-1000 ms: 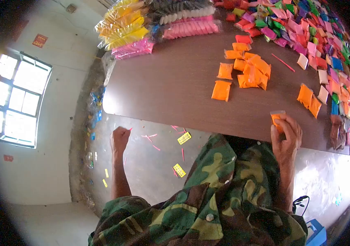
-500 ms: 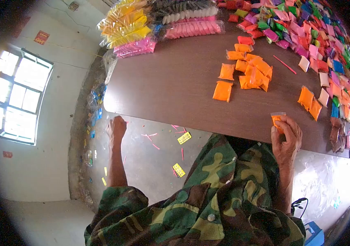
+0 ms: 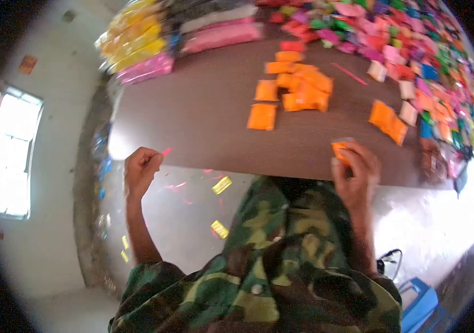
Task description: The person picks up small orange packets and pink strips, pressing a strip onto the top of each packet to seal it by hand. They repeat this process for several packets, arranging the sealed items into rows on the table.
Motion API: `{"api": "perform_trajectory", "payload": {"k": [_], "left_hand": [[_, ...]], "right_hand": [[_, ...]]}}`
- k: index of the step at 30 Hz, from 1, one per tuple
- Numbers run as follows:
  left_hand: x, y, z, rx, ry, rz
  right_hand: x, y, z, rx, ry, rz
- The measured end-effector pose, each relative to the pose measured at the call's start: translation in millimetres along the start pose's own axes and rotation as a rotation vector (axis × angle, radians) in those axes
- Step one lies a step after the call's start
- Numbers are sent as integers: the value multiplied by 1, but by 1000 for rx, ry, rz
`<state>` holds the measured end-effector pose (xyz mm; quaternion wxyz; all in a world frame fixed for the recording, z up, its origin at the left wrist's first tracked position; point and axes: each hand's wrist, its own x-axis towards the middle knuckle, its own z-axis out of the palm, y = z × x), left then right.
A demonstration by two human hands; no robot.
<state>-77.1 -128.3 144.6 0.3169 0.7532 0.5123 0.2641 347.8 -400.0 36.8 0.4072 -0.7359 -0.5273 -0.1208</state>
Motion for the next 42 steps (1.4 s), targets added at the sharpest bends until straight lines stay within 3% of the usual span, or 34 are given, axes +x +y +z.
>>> {"api": "perform_trajectory", "payload": {"k": [2,8,12,15,22,28,37,42], "left_hand": [[-1,35,46,-70,-29,56],[-18,129,208,-140,-187,516],[-27,168,266,-73,-278,603],[-25,164,290,7,-273,708],[9,160,293,159,-238,633],[2,185,295,-23,-423,712],[21,197,316,180,-421,854],[28,199,320,163,-412,705]], "right_hand": [[3,-7,-6,-80,-24,5],[4,-13,-7,-14,-3,70],[-1,-11,-11,36,1,79],[0,-8,-15,78,6,58],[0,-7,-15,103,45,61],[-2,-7,-11,106,79,90],[4,-9,-10,76,103,86],[4,-9,-12,58,92,69]]}}
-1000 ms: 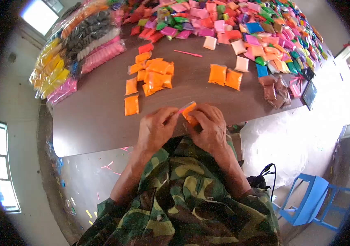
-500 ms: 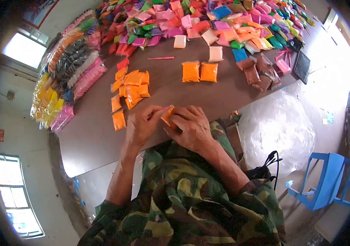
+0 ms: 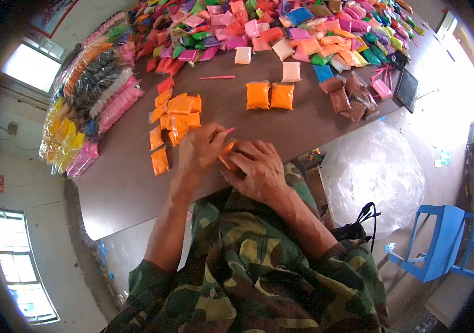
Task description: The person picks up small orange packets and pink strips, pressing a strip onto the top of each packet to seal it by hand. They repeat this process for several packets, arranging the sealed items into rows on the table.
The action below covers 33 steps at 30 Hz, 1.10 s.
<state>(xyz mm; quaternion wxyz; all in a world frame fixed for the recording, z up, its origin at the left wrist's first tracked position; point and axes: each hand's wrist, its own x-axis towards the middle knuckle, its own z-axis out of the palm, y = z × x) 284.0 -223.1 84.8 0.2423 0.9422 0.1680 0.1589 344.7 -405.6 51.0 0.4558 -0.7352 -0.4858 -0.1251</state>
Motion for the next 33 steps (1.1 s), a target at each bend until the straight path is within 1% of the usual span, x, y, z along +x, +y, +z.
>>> {"api": "perform_trajectory", "payload": {"k": [1,4,7,10,13,16,19,22,25,28,31,33], "left_hand": [[0,1,-3,-27,-15,-24],[-15,11,-11,-95,-66,-2],[-20,6,-4,-66,-7,20],[-6,-3,2,-28,56,72],[-1,2,-4,-92,11,-65],[-11,4,-5,-106,34,100],[-18,5,0,-81,50,57],[-9,-11,1,66,148,44],[-12,-3,-9,20,74,15],[-34,15,-14,-57,38,-26],[-53,13,-7,-121,81,-32],[-53,4,-5,-1,126,-27]], "right_hand": [[1,1,0,6,5,4],[-2,1,3,17,23,19],[-1,1,5,12,37,-4],[0,2,1,20,24,-12],[-1,3,2,31,18,-10],[-4,3,3,17,19,10],[-1,3,5,11,38,-9],[-2,3,4,26,36,-8],[-2,5,4,34,44,-13],[-6,6,6,30,22,1],[-5,5,6,27,40,-5],[-1,2,2,17,42,-24]]}}
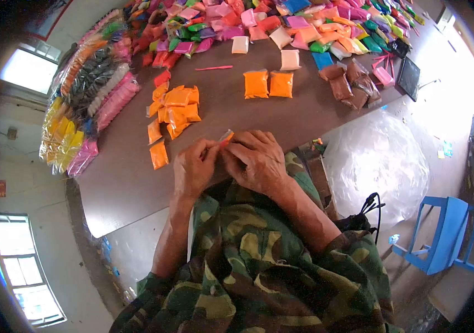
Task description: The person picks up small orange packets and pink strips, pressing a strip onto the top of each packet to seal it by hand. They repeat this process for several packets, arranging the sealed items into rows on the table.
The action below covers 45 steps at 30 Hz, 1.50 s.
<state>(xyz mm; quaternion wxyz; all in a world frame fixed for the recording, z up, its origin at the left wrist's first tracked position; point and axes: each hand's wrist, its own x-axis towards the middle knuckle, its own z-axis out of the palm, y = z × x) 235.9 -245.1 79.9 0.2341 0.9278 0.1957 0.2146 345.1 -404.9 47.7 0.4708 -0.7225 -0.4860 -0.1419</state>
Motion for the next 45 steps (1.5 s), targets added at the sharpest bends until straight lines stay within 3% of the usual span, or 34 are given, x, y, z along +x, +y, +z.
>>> {"api": "perform_trajectory", "payload": {"k": [4,7,11,14,17,20,23,26,30,33,36,42,45], "left_hand": [[7,-12,-10,-45,-18,-128],[-6,5,-11,-139,-3,-88],[-16,-4,7,-45,47,1],[-5,-10,2,53,44,-55],[-5,-9,-6,-36,29,-107],[-18,4,-3,-190,22,15],[-16,-7,6,-20,92,73],[-1,-17,1,27,118,12],[-15,8,-16,-190,1,-94],[-34,4,-1,-110,-19,10],[-26,-6,4,-9,52,28],[-24,1,-7,-103,-2,-92],[-30,0,-1,-62,67,51]], "right_hand": [[3,2,-5,29,-15,-20],[-5,2,-2,17,-23,8],[-6,4,5,20,-1,26],[-1,1,1,32,1,40],[1,0,1,28,10,65],[-1,-1,0,39,5,74],[-1,4,-1,61,-31,59],[0,5,-4,93,-47,62],[9,2,-14,114,-122,127],[11,3,-10,114,-73,136],[15,3,-11,120,-164,226],[16,0,-6,26,-182,243],[17,-4,-8,14,-117,188]]}}
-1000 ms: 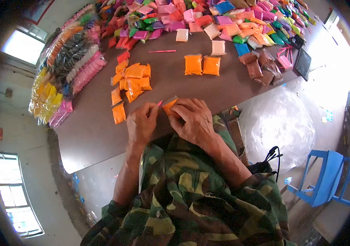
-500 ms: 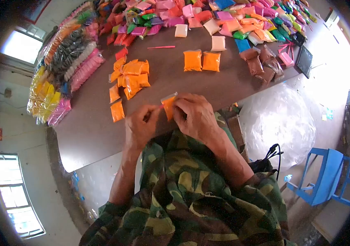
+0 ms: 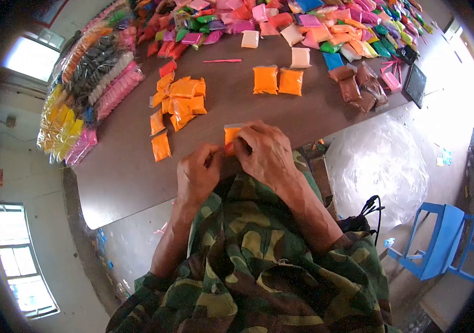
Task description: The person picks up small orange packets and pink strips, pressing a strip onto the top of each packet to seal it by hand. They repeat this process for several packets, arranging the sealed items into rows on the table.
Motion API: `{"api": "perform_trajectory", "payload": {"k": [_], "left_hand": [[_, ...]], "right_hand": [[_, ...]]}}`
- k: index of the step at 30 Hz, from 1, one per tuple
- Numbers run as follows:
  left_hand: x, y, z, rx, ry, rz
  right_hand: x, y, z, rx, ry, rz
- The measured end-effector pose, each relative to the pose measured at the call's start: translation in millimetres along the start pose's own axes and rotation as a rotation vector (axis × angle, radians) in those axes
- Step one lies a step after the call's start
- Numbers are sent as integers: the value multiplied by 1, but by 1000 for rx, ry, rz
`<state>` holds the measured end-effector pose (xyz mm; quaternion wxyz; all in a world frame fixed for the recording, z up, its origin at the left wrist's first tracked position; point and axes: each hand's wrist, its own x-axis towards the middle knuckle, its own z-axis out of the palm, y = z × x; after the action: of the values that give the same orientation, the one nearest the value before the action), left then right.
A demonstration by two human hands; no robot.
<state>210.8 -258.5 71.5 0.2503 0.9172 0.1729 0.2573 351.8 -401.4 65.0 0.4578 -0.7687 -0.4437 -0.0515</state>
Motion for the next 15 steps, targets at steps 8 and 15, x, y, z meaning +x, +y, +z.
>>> {"api": "perform_trajectory", "payload": {"k": [8,15], "left_hand": [[3,6,-13,-75,2,-120],[-4,-20,-1,170,143,-106]], "right_hand": [[-3,-4,-5,-34,-41,68],[-2,-2,1,-148,-64,53]]}}
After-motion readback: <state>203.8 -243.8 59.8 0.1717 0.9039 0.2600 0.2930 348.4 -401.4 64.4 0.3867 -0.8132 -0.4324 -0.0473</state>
